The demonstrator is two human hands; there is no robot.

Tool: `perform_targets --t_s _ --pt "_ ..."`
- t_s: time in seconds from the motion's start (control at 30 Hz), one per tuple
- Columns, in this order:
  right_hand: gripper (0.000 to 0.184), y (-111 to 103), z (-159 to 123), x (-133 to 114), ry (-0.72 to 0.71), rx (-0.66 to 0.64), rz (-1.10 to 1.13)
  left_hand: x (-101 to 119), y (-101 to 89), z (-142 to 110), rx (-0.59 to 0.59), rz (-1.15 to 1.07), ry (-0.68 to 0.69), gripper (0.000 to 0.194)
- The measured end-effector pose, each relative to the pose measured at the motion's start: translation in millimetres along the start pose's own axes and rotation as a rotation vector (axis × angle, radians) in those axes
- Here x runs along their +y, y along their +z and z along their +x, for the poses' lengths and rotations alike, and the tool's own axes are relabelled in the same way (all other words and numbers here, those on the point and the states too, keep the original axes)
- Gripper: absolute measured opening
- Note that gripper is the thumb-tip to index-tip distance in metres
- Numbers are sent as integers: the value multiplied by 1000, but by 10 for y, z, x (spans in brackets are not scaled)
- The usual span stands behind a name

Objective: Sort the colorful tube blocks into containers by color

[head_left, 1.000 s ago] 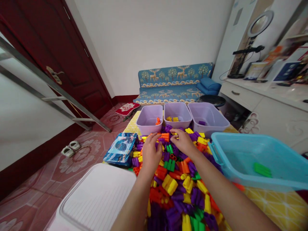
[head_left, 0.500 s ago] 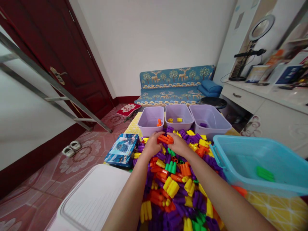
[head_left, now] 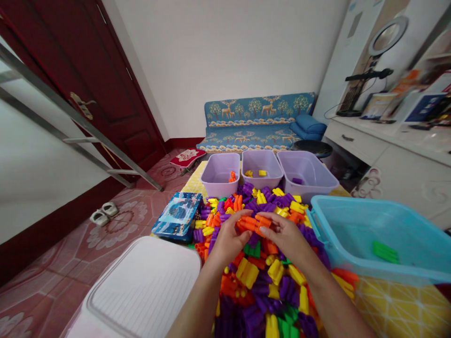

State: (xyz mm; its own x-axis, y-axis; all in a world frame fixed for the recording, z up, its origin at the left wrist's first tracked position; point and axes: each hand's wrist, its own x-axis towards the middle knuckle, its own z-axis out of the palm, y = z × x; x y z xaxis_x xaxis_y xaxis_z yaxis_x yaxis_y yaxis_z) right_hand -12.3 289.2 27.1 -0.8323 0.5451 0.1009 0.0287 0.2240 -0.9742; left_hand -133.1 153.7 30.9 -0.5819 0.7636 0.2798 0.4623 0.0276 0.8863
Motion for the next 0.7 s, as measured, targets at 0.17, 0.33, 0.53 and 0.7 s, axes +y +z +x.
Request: perform_targets --t_s 0.17,0.33,0.53,0.7 --pt "36 10 -131 37 6 150 96 102 12 -84 -75 11 -1 45" --pt "31 45 -174 38 4 213 114 116 54 -116 -87 -67 -42 34" --pt "38 -47 -168 71 38 485 361 -133 84 -64 136 -375 -209 39" --pt "43 2 -172 116 90 423 465 -80 93 -49 101 -324 -130 44"
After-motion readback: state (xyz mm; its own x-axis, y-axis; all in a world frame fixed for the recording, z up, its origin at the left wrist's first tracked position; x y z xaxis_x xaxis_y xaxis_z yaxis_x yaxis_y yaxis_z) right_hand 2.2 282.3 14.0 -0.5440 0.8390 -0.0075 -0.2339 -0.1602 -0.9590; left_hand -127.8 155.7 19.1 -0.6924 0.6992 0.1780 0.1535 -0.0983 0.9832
